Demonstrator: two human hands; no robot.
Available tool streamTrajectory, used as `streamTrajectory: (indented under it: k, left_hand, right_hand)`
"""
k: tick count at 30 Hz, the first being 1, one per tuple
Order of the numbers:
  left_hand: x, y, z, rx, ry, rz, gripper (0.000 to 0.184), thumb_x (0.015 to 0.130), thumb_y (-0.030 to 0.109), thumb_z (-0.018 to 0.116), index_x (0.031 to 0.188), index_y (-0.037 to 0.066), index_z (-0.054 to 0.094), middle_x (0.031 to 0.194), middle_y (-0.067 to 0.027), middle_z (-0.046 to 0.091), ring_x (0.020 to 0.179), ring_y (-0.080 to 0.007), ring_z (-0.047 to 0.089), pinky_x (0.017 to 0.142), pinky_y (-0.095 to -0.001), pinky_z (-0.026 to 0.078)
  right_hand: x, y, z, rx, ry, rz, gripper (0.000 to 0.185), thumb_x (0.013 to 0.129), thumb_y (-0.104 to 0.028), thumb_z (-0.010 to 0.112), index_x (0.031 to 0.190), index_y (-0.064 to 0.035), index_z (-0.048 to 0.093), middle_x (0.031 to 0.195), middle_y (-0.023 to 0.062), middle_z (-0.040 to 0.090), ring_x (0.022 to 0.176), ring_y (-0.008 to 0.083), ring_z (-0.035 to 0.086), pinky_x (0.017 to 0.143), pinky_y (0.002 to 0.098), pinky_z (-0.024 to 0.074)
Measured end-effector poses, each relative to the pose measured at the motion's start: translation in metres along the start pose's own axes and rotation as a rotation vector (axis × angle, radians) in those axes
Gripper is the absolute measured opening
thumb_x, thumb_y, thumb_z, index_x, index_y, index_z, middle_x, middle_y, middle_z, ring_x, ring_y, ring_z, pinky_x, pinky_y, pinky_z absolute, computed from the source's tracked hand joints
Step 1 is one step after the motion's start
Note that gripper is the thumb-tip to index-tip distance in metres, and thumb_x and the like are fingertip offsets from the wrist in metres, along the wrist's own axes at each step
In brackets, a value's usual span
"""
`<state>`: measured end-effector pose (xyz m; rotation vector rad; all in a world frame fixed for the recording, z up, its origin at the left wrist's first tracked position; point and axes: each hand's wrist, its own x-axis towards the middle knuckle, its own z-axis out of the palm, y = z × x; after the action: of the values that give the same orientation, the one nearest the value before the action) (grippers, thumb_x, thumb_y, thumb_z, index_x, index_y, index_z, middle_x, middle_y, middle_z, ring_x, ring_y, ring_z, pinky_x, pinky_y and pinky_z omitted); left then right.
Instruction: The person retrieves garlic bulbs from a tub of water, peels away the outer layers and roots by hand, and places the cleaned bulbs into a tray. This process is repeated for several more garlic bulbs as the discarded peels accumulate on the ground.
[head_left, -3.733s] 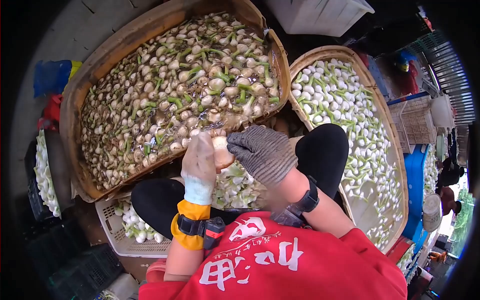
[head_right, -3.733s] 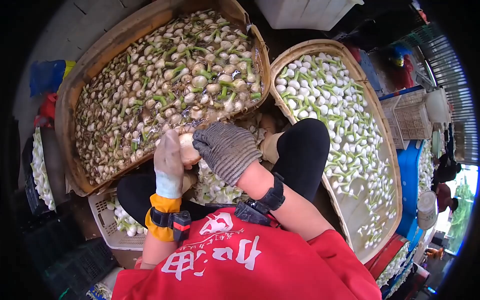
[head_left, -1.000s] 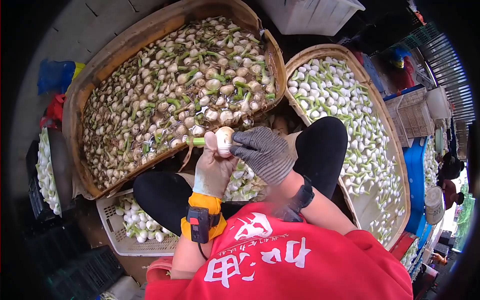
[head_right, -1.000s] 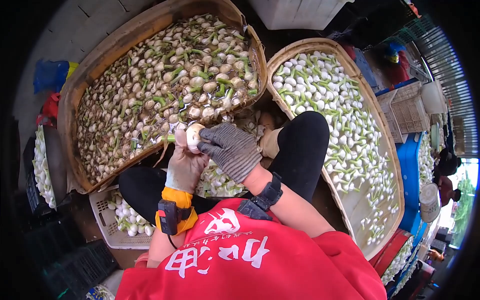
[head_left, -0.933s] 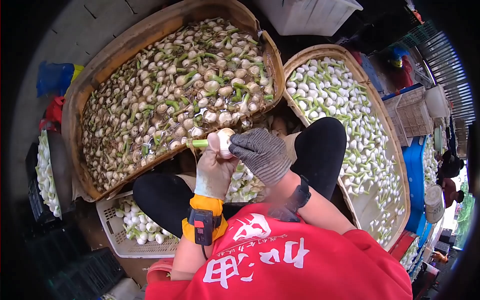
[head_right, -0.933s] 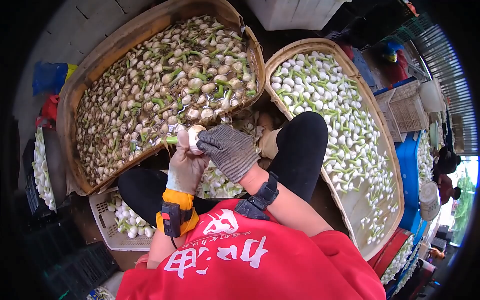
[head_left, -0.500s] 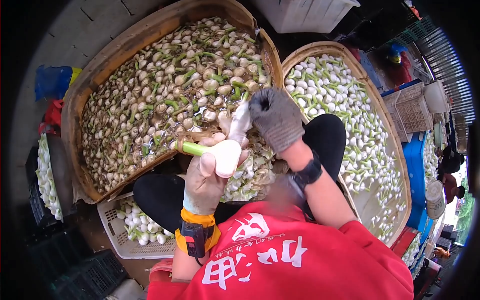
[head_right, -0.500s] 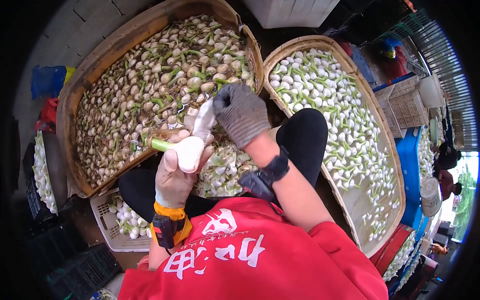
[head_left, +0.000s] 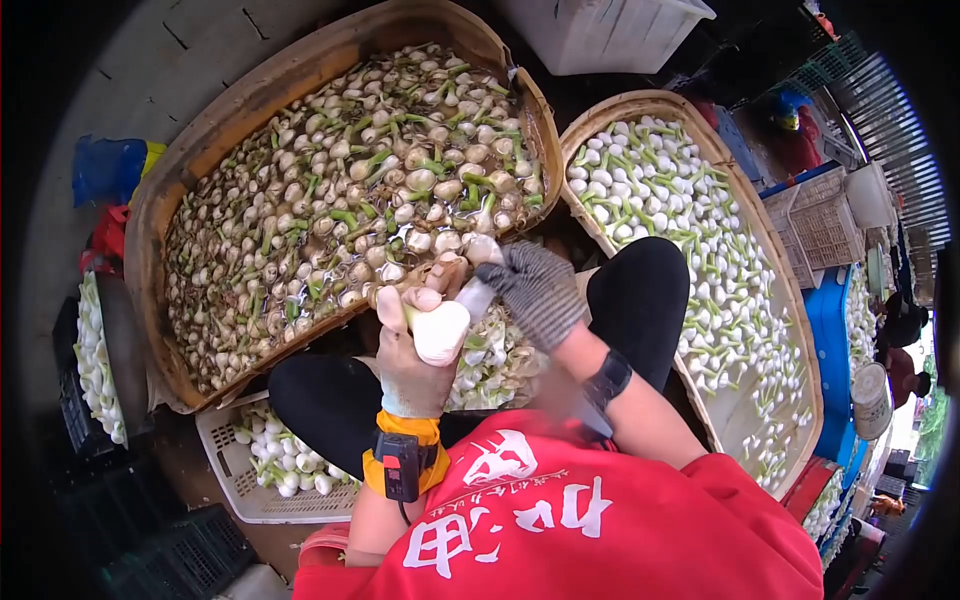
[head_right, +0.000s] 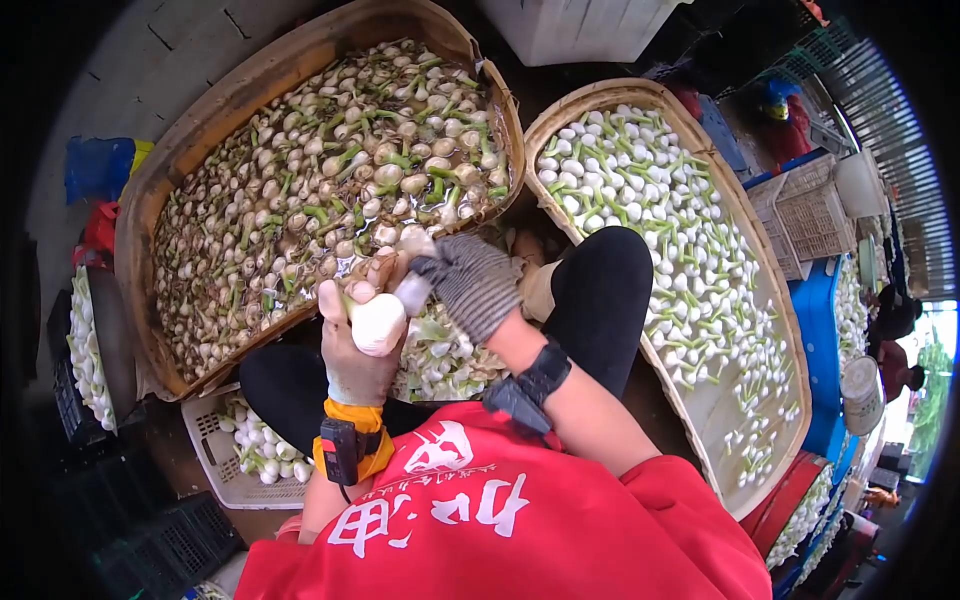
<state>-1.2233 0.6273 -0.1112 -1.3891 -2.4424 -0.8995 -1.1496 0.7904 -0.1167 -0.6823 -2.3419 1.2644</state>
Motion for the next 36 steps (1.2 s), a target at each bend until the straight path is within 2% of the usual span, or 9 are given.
streamTrajectory:
  k: [3, 5, 9, 10, 13, 17, 25, 32, 36]
  left_hand:
    - [0.001, -0.006, 0.005, -0.227, 0.030, -0.102, 0.022, 0.100, 0.023, 0.053, 0.104, 0.001, 0.052, 0.130, -0.0200, 0.056, 0.124, -0.0299, 0.054, 0.100, -0.0349, 0.047]
    - [0.000, -0.006, 0.008, -0.461, 0.066, -0.227, 0.023, 0.101, 0.022, 0.051, 0.105, -0.001, 0.052, 0.132, -0.0199, 0.054, 0.124, -0.0315, 0.054, 0.102, -0.0372, 0.046]
    - [-0.003, -0.006, 0.031, -0.794, 0.039, -0.386, 0.024, 0.105, 0.018, 0.038, 0.108, -0.002, 0.051, 0.113, -0.0173, 0.061, 0.116, -0.0284, 0.057, 0.103, -0.0379, 0.044]
    - [-0.001, 0.000, 0.036, -0.951, 0.075, -0.408, 0.025, 0.106, 0.018, 0.036, 0.107, -0.002, 0.050, 0.113, -0.0173, 0.061, 0.117, -0.0285, 0.057, 0.104, -0.0383, 0.043]
    - [0.008, 0.003, 0.042, -1.714, 0.267, -0.621, 0.028, 0.106, 0.020, 0.033, 0.098, 0.001, 0.051, 0.116, -0.0157, 0.058, 0.118, -0.0309, 0.055, 0.108, -0.0461, 0.039]
    - [-0.005, -0.050, 0.035, -1.562, -0.369, -0.894, 0.035, 0.100, 0.036, 0.047, 0.105, 0.004, 0.059, 0.118, -0.0134, 0.063, 0.114, -0.0311, 0.060, 0.096, -0.0429, 0.048]
    - [0.007, -0.031, 0.031, -1.920, -0.659, -1.124, 0.058, 0.097, 0.049, 0.050, 0.128, 0.001, 0.054, 0.109, -0.0066, 0.066, 0.099, -0.0191, 0.064, 0.081, -0.0302, 0.052]
    - [-0.018, -0.137, -0.095, -0.844, 0.134, -0.897, 0.035, 0.094, 0.022, 0.055, 0.117, -0.005, 0.055, 0.097, -0.0114, 0.064, 0.075, -0.0174, 0.063, 0.068, -0.0277, 0.054]
    - [-0.115, -0.251, -0.216, 0.216, -0.328, -1.091, 0.027, 0.092, 0.024, 0.062, 0.098, -0.002, 0.066, 0.083, -0.0052, 0.066, 0.076, -0.0144, 0.059, 0.075, -0.0281, 0.048]
  right_hand:
    - [0.022, 0.038, -0.018, -0.555, -0.593, 0.281, 0.054, 0.075, -0.050, 0.073, 0.106, -0.0058, 0.070, 0.096, 0.0153, 0.070, 0.093, 0.0311, 0.066, 0.084, 0.0409, 0.0507]
    - [-0.001, 0.042, -0.010, -0.610, -0.414, 0.088, 0.076, 0.076, -0.053, 0.072, 0.131, -0.0040, 0.054, 0.117, 0.0191, 0.065, 0.099, 0.0320, 0.066, 0.087, 0.0394, 0.0501]
    - [-0.014, 0.014, 0.010, 0.563, -0.605, 0.407, 0.053, 0.087, -0.044, 0.066, 0.118, -0.0014, 0.058, 0.106, 0.0151, 0.065, 0.097, 0.0294, 0.063, 0.085, 0.0362, 0.0495]
    - [-0.017, 0.011, 0.028, 0.562, -0.483, 0.039, 0.046, 0.087, -0.039, 0.068, 0.109, -0.0005, 0.060, 0.096, 0.0112, 0.064, 0.087, 0.0276, 0.062, 0.080, 0.0366, 0.0504]
    - [-0.022, 0.014, 0.015, 0.146, -0.308, -0.076, 0.047, 0.079, -0.039, 0.075, 0.103, -0.0003, 0.063, 0.094, 0.0155, 0.064, 0.084, 0.0309, 0.062, 0.077, 0.0402, 0.0501]
    - [-0.023, 0.022, -0.047, -0.363, -0.341, -0.009, 0.049, 0.072, -0.042, 0.078, 0.101, -0.0043, 0.065, 0.092, 0.0154, 0.063, 0.085, 0.0326, 0.063, 0.076, 0.0398, 0.0517]
    - [-0.008, -0.007, -0.009, -0.450, -0.208, 0.078, 0.071, 0.064, -0.049, 0.080, 0.114, -0.0021, 0.059, 0.100, 0.0187, 0.063, 0.096, 0.0343, 0.062, 0.084, 0.0423, 0.0506]
    - [-0.006, -0.022, 0.023, -0.073, -0.469, -0.092, 0.056, 0.083, -0.039, 0.068, 0.127, -0.0082, 0.056, 0.110, 0.0191, 0.064, 0.100, 0.0348, 0.062, 0.088, 0.0423, 0.0489]
    - [-0.007, 0.042, 0.026, -0.102, -0.459, -0.039, 0.049, 0.086, -0.039, 0.066, 0.124, -0.0087, 0.060, 0.103, 0.0181, 0.065, 0.094, 0.0337, 0.063, 0.084, 0.0417, 0.0496]
